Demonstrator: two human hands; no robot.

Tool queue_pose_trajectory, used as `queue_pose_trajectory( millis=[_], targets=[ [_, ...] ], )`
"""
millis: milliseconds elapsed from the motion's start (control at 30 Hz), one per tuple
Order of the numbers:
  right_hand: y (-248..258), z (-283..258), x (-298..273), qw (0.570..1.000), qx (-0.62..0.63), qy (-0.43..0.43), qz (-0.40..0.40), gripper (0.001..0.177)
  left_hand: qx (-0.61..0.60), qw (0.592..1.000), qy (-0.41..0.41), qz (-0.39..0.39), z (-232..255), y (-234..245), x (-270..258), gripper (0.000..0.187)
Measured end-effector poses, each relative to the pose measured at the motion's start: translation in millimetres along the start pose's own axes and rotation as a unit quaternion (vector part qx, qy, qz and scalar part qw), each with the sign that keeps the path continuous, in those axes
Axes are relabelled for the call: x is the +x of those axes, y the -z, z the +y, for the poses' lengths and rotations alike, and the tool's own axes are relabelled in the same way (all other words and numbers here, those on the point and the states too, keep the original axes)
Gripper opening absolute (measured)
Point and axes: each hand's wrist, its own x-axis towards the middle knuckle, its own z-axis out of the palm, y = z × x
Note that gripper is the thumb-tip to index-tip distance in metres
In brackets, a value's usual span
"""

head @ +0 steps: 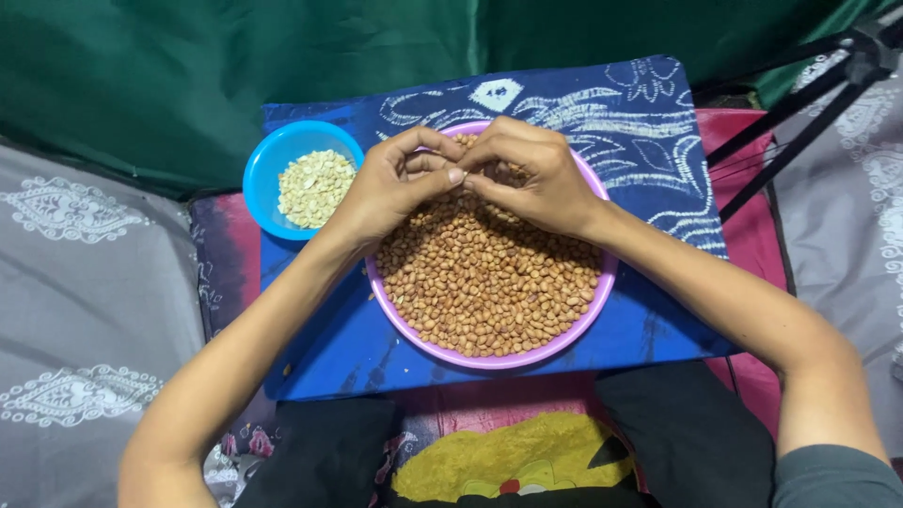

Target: A person is manually sorting peanuts, picking out specific nuts from a large pink bowl and placing them into a smaller blue bowl.

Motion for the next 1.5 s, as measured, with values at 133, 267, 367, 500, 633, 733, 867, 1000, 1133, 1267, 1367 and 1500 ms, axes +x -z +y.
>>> queue_pose_trajectory(
  millis=[133, 267, 367, 500, 633, 733, 867, 1000, 1133, 1267, 1367, 1500],
  targets=[
    [-0.7, 0.9, -2.2, 1.0, 0.023, -0.011, 0.005, 0.007, 0.007, 1.0, 0.011, 0.003, 0.7, -0.8, -2.0, 0.033],
    [-1.4, 2.8, 0.0, 0.999, 0.034, -0.003, 0.012, 0.006, 0.007, 1.0, 0.005, 0.006, 7.3, -3.5, -2.5, 0.032],
    [-0.3, 1.0, 0.2, 0.999, 0.037, -0.001, 0.014, 0.005, 0.004, 1.0, 0.007, 0.009, 8.3, -5.0, -2.9, 0.031],
    [2.1, -2.3, -0.3, 1.0, 0.025, 0.005, 0.013, 0.003, 0.01, 1.0, 0.007, 0.009, 13.4, -8.3, -4.6, 0.03],
    [3.6, -5.3, 0.4, 0.999, 0.032, 0.003, 0.01, 0.002, 0.012, 1.0, 0.001, 0.011, 13.5, -6.3, -5.2, 0.03],
    [4.1, -4.7, -0.8, 1.0, 0.005, 0.023, 0.001, 0.003, 0.019, 1.0, -0.005, 0.01, 9.6, -3.1, -5.0, 0.034],
    [7.7, 6.1, -4.5, 0.999, -0.002, 0.045, -0.017, 0.004, 0.067, 0.998, -0.018, -0.015, 14.6, 6.1, -12.4, 0.024],
    [19.7, 5.7, -0.9, 0.999, -0.026, 0.028, -0.01, 0.006, 0.152, 0.987, -0.047, -0.02, 43.0, 19.8, -24.6, 0.014],
    [28.5, 1.8, -0.2, 1.0, -0.011, 0.018, -0.008, 0.004, 0.211, 0.976, -0.05, 0.005, 57.4, 51.3, -30.7, 0.014],
    [31.0, 8.5, -8.3, 1.0, -0.02, -0.011, -0.013, 0.004, 0.462, 0.882, -0.07, 0.058, 59.2, 101.1, -37.0, 0.006],
    [34.3, 9.3, -14.2, 0.999, -0.029, -0.03, -0.018, 0.003, 0.553, 0.829, -0.049, 0.07, 50.9, 117.5, -42.7, 0.003],
    [38.8, 9.9, -16.9, 0.998, -0.023, -0.054, -0.024, 0.005, 0.614, 0.785, 0.002, 0.082, 48.2, 116.9, -44.0, 0.011]
  ],
)
